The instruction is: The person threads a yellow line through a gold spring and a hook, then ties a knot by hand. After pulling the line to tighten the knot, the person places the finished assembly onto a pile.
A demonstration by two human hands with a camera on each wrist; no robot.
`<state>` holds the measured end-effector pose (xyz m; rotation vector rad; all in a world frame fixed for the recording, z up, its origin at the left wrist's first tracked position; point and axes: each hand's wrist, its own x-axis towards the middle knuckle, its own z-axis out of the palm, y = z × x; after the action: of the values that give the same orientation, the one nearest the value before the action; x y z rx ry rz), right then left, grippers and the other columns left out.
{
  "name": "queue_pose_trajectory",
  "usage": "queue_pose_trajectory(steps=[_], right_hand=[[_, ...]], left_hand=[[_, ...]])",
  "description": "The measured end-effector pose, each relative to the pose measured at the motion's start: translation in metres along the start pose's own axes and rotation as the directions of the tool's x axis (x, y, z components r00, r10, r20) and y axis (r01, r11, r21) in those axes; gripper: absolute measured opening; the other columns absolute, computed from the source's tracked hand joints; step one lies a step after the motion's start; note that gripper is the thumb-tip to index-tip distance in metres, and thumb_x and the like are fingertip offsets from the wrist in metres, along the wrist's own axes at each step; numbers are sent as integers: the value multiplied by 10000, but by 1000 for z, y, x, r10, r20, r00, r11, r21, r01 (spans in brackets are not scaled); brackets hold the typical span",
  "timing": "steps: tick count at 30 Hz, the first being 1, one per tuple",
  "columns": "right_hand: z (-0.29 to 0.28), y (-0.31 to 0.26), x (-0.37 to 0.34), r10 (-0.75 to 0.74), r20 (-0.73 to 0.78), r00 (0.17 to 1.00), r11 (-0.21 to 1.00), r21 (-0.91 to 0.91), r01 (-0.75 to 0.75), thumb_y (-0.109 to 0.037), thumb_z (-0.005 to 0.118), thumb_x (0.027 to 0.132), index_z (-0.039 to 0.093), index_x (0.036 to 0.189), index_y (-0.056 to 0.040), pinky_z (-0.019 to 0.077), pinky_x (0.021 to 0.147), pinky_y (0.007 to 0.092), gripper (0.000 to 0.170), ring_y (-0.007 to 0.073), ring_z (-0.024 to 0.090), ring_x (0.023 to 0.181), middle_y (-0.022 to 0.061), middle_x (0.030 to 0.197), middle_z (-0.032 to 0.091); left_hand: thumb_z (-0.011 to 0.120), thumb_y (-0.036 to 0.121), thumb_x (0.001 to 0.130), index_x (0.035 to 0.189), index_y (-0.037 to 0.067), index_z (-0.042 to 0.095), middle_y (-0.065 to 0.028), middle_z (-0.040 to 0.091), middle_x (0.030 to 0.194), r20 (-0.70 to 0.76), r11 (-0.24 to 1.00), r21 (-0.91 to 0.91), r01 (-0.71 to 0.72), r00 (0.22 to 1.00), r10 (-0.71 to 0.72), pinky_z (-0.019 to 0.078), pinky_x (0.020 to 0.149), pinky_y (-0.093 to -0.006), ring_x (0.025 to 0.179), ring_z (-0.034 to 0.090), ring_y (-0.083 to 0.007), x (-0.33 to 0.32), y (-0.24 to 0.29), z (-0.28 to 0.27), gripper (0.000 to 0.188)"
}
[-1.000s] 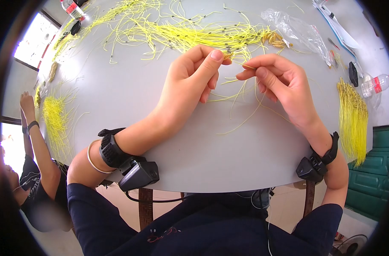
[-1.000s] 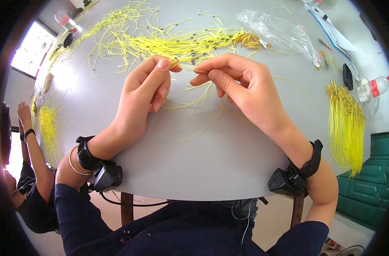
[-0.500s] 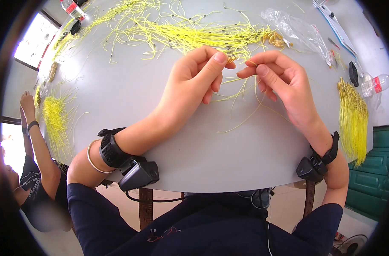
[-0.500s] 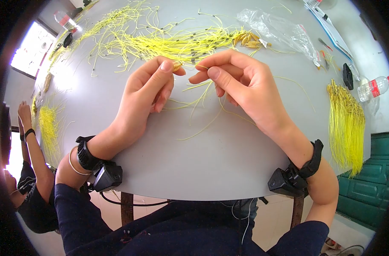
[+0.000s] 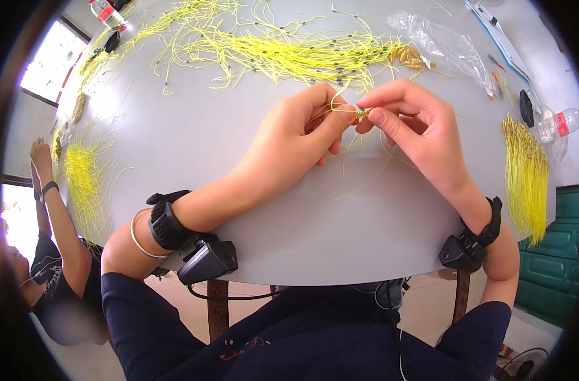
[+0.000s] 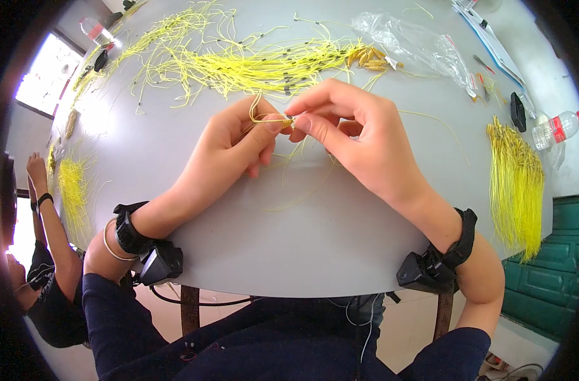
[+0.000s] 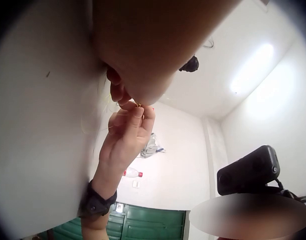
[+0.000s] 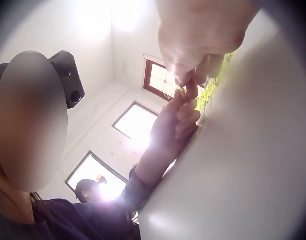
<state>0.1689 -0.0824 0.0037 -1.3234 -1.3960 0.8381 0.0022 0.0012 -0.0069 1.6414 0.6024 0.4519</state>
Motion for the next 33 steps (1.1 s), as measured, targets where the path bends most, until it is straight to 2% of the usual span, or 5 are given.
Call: queue_pose_trajectory(steps=[5, 10, 26, 29, 33], right_hand=[[0, 5, 0, -77, -1, 997, 991, -114, 77, -8, 551, 843, 585, 894, 5, 449, 560, 190, 62, 83, 602, 686, 45, 746, 623], [1, 3, 0, -2, -57, 998, 995, -102, -4, -6, 545, 841, 578, 856, 9, 439, 546, 185, 39, 62, 556, 627, 24, 707, 593], [3, 5, -1, 27, -30, 999, 997, -75, -29, -9, 540, 842, 568, 859, 3, 377, 517, 166, 36, 27, 492, 585, -2, 674, 560], [3, 6, -2, 38, 14, 999, 996, -77, -37, -11, 543, 841, 565, 871, -3, 347, 503, 161, 38, 8, 453, 569, -15, 668, 544], [2, -2, -3, 109, 178, 978, 993, -71, -97, -36, 555, 847, 559, 893, -4, 338, 512, 159, 56, -1, 440, 583, -25, 686, 536]], left_hand=[[510, 216, 909, 930, 41, 522, 18, 499, 624, 28, 998, 54, 11, 1000, -12, 354, 474, -167, 535, 453, -30, 0, -3, 1, 177], [582, 127, 855, 995, 31, 499, -19, 547, 871, -59, 887, 330, -322, 931, 361, 391, 515, -175, 766, 524, -58, -5, -6, 7, 189], [572, 143, 865, 912, 41, 528, 10, 551, 898, -106, 944, 271, -189, 969, 224, 405, 559, -182, 842, 504, -71, 1, -10, -1, 121], [592, 150, 830, 880, 5, 556, -59, 602, 827, -183, 970, 145, -193, 959, 218, 458, 645, -284, 777, 567, -157, 2, -10, 0, 157], [568, 150, 876, 903, 36, 534, 0, 555, 898, -117, 989, 88, -120, 985, 130, 418, 611, -186, 727, 502, -32, -1, -4, -3, 122]])
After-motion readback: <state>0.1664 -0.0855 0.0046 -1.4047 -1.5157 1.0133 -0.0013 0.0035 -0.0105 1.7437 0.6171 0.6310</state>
